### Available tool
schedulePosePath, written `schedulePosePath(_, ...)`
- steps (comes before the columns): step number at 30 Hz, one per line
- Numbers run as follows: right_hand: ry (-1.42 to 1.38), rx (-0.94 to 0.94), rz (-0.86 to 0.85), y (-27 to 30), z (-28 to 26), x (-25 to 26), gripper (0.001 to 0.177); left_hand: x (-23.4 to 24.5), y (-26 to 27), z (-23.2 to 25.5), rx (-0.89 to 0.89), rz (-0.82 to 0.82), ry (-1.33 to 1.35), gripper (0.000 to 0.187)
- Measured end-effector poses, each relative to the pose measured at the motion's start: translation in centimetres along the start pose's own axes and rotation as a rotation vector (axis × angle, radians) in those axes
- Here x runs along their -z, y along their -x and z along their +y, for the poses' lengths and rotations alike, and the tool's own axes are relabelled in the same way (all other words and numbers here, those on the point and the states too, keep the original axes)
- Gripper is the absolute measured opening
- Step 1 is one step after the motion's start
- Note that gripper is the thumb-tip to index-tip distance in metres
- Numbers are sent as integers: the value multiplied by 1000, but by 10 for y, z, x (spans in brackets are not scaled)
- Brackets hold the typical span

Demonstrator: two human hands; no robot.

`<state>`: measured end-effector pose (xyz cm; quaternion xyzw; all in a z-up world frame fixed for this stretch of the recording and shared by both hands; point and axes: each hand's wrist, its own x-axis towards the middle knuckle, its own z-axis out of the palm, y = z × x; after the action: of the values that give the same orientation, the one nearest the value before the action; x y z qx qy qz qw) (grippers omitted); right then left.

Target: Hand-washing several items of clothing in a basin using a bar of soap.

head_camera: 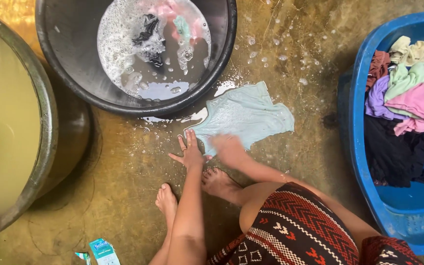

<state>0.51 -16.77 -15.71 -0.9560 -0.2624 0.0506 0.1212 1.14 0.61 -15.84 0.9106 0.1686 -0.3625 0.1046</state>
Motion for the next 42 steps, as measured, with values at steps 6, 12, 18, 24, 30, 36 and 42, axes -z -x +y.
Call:
schedulePosePath(6, -24, -376, 119, 25, 99, 2, 52, 8, 6, -2, 54, -95, 12, 149)
schedulePosePath(12, 459, -568, 130, -14, 101, 23, 68, 6, 2, 2, 62, -44, 33, 151)
schedulePosePath(18, -106, 252, 80, -11, 9, -12, 59, 5, 2, 2, 37, -2, -1, 147)
schedulePosePath(24, 110, -460, 34, -9, 139, 32, 57, 8, 2, 1, -1, 75, -21, 142)
schedulePosePath(30, -60, -322, 93, -44, 54, -17, 33, 2, -2, 1, 48, 9, -28, 144)
schedulePosePath(36, 107, 7, 43, -20, 103, -18, 61, 3, 1, -3, 38, -47, -13, 144)
schedulePosePath(42, 467, -627, -39, -50, 168, 29, 58, 13, 7, 1, 41, -56, 30, 140)
